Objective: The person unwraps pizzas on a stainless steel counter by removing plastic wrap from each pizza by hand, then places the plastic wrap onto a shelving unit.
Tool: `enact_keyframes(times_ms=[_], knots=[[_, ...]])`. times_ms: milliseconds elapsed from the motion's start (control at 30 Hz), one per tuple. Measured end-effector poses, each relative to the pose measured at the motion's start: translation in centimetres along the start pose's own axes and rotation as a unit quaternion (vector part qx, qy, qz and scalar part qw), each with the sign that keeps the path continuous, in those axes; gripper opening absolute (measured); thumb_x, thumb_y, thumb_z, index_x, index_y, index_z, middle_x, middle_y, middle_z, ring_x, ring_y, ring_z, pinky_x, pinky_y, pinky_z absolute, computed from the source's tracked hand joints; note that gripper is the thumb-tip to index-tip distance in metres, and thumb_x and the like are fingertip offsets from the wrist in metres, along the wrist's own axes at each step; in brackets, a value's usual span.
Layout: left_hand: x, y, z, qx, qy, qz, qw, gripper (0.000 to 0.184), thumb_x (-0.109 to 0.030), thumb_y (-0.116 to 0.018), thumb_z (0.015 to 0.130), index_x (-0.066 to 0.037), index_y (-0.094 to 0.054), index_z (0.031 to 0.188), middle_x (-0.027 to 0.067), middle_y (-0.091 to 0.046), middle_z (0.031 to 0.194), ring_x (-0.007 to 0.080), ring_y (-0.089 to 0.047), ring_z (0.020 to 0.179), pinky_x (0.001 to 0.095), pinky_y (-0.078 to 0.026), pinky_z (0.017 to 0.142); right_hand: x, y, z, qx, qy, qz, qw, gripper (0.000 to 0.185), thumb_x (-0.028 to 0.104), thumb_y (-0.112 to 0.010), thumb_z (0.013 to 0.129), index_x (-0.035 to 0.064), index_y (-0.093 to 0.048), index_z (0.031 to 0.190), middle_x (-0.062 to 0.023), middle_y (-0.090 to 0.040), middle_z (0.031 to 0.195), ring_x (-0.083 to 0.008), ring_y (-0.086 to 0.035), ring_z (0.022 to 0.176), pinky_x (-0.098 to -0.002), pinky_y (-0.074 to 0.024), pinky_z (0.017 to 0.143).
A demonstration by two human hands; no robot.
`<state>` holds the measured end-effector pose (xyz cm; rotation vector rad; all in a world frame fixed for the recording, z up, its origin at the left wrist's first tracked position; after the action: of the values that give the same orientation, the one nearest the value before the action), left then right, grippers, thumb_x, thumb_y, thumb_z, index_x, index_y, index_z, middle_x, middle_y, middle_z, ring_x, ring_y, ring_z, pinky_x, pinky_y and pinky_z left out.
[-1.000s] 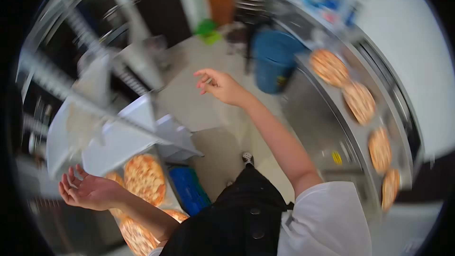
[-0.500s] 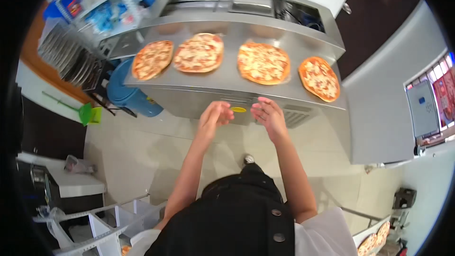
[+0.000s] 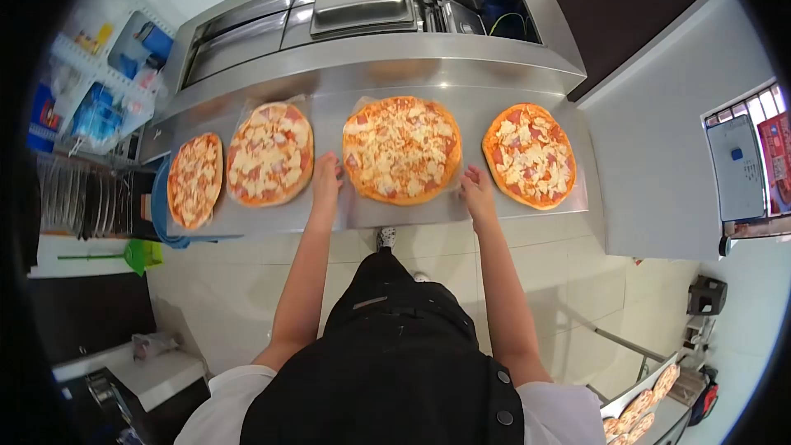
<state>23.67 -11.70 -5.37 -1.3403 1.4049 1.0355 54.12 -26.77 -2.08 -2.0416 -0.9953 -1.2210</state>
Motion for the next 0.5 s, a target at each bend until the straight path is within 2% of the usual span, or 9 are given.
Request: enact_keyframes(times_ms=[67,133,200,300,433,500], knots=[[1.5,-1.9,4.0,0.084,0.083,-0.053,0.992,0.050,-0.045,-0.040,0.091,-0.003,-0.049,0.117,0.0106,-0.053,0.111,0.0200,-0.050,0.100,0.0310,-0.043,0.079,0.7,-1.1,2.6,-0.014,-0.006,-0.019,1.000,0.032,0.021,-0.053,0.088,0.0009,-0.051,0.113,-0.0064,-0.058,0.089,-0.0108,-0.053,0.072,-0.0218,-0.0458,0.065],[-1.0,-4.3,2.3,0.108,0.189,-0.168,0.961,0.061,-0.052,-0.037,0.090,-0.003,-0.044,0.125,0.0127,-0.051,0.119,0.0223,-0.053,0.100,0.0336,-0.044,0.082,0.2,-1.4,2.7,0.027,-0.063,-0.054,0.996,0.027,0.023,-0.053,0.089,0.0013,-0.054,0.105,-0.0063,-0.058,0.081,-0.0111,-0.053,0.069,-0.0203,-0.0452,0.060],[-2.9,-4.7,1.1,0.136,0.228,-0.138,0.954,0.066,-0.056,-0.036,0.089,-0.003,-0.041,0.128,0.0145,-0.049,0.122,0.0235,-0.054,0.101,0.0343,-0.044,0.083,-0.2,-1.6,2.1,0.024,-0.078,-0.035,0.996,0.023,0.021,-0.052,0.089,0.0014,-0.054,0.101,-0.0060,-0.058,0.081,-0.0119,-0.054,0.069,-0.0202,-0.0450,0.061],[-0.1,-3.4,-1.2,0.191,0.350,-0.075,0.914,0.078,-0.064,-0.031,0.087,-0.002,-0.033,0.133,0.0179,-0.046,0.127,0.0264,-0.052,0.108,0.0372,-0.043,0.088,-1.8,-1.5,0.3,-0.004,-0.102,-0.020,0.995,0.019,0.020,-0.051,0.089,0.0022,-0.054,0.095,-0.0051,-0.056,0.079,-0.0123,-0.054,0.069,-0.0200,-0.0442,0.061],[-0.4,-3.3,-3.3,0.232,0.421,-0.055,0.875,0.079,-0.066,-0.029,0.086,-0.003,-0.034,0.134,0.0173,-0.044,0.131,0.0278,-0.049,0.113,0.0424,-0.039,0.093,-1.4,-1.8,0.7,-0.055,-0.090,-0.021,0.994,0.015,0.019,-0.050,0.090,0.0042,-0.052,0.088,-0.0034,-0.054,0.075,-0.0111,-0.051,0.067,-0.0194,-0.0422,0.061],[-1.4,-4.0,-3.2,0.205,0.408,-0.204,0.866,0.077,-0.065,-0.030,0.087,-0.004,-0.036,0.133,0.0164,-0.046,0.129,0.0264,-0.050,0.111,0.0414,-0.040,0.092,0.1,-2.5,1.1,-0.019,-0.074,0.097,0.992,0.013,0.018,-0.049,0.090,0.0057,-0.052,0.087,-0.0025,-0.052,0.073,-0.0105,-0.049,0.066,-0.0194,-0.0405,0.061]])
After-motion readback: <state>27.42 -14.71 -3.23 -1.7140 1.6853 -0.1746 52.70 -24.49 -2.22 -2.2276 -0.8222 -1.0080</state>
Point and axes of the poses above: each hand's wrist, its own z-axis towards the middle knuckle, its own y-axis out of the back of the hand, x = y × z, the point moved 8 cm from there along z, towards the middle knuckle
